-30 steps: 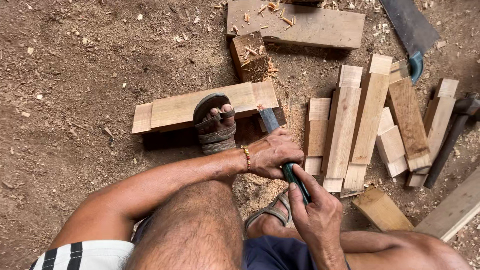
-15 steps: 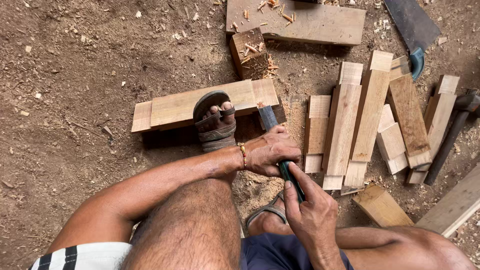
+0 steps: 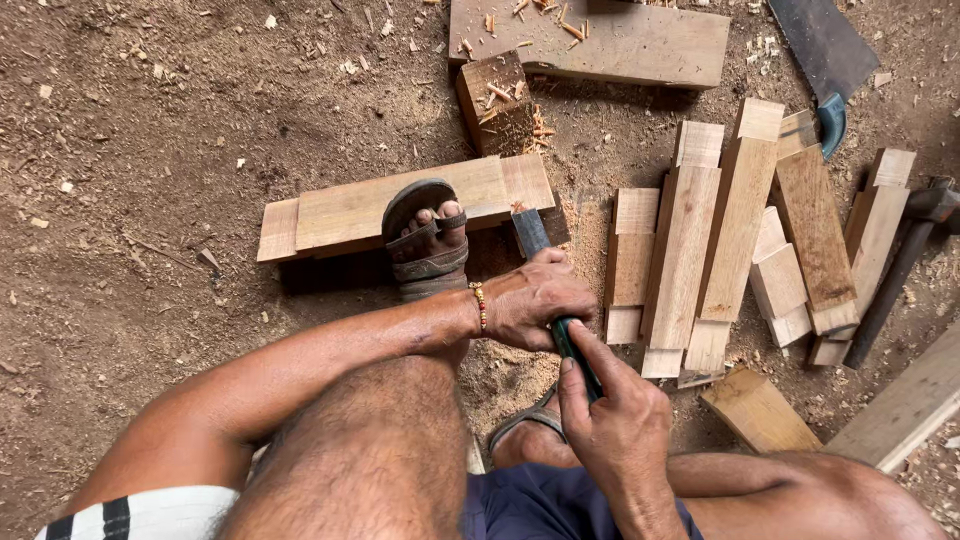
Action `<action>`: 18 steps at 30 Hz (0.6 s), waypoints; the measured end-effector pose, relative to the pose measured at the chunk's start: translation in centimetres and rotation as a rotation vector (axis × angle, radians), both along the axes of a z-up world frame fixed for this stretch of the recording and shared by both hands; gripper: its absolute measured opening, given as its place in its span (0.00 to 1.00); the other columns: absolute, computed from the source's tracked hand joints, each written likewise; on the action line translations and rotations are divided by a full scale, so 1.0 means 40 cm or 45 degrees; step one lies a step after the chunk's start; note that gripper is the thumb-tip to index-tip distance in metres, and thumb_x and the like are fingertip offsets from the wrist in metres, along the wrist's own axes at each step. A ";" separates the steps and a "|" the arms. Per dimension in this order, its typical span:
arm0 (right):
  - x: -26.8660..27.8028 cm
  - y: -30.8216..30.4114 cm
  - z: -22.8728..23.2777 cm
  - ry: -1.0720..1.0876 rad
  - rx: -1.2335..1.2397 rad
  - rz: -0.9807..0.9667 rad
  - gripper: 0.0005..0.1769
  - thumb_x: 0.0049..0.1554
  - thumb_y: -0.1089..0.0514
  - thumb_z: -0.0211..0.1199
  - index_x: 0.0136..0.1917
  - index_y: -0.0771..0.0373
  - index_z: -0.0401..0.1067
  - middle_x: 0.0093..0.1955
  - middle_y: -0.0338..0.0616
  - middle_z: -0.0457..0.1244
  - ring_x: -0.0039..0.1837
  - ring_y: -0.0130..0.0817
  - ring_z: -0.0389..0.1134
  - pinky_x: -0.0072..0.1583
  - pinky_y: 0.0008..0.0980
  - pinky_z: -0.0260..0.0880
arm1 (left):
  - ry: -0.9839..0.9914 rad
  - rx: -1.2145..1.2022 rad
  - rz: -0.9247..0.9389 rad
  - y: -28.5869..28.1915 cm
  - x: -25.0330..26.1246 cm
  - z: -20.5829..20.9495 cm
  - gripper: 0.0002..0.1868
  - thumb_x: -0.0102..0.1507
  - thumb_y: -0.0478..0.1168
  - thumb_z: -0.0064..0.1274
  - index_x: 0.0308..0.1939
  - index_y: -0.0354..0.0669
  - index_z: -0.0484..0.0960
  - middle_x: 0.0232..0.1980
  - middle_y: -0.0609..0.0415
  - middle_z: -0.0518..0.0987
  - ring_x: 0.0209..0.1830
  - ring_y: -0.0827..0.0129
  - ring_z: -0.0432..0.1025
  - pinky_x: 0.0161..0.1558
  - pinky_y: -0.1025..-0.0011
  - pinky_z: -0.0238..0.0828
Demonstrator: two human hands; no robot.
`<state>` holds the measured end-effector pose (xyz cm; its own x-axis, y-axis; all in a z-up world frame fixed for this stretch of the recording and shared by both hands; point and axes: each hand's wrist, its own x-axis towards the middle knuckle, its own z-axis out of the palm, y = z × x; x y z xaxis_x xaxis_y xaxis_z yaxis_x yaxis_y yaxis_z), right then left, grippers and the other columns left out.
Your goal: The person chisels a piece of wood using a chisel and a hammer while sitting on the ground, removing wood chips to shape the material.
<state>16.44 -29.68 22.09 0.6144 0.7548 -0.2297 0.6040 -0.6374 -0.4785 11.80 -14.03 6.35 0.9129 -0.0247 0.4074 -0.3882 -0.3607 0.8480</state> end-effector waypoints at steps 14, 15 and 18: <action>-0.021 0.040 -0.052 -0.169 0.215 0.059 0.20 0.55 0.56 0.64 0.62 0.56 0.76 0.46 0.56 0.71 0.46 0.50 0.75 0.47 0.43 0.75 | 0.043 0.080 0.039 -0.004 0.026 -0.096 0.08 0.63 0.49 0.56 0.33 0.58 0.75 0.30 0.65 0.74 0.36 0.69 0.69 0.57 0.58 0.55; -0.001 0.072 -0.078 -0.193 0.136 0.048 0.19 0.55 0.56 0.65 0.61 0.55 0.77 0.45 0.56 0.71 0.44 0.51 0.74 0.46 0.45 0.74 | 0.047 0.069 0.071 -0.009 0.035 -0.107 0.10 0.67 0.50 0.56 0.33 0.59 0.74 0.30 0.67 0.74 0.35 0.71 0.68 0.57 0.60 0.56; -0.016 0.012 -0.044 -0.130 -0.094 -0.024 0.20 0.55 0.54 0.64 0.61 0.53 0.77 0.42 0.53 0.72 0.41 0.48 0.75 0.45 0.44 0.75 | 0.156 0.081 -0.024 0.003 0.015 -0.101 0.07 0.60 0.46 0.58 0.32 0.58 0.75 0.29 0.66 0.74 0.34 0.74 0.69 0.61 0.58 0.54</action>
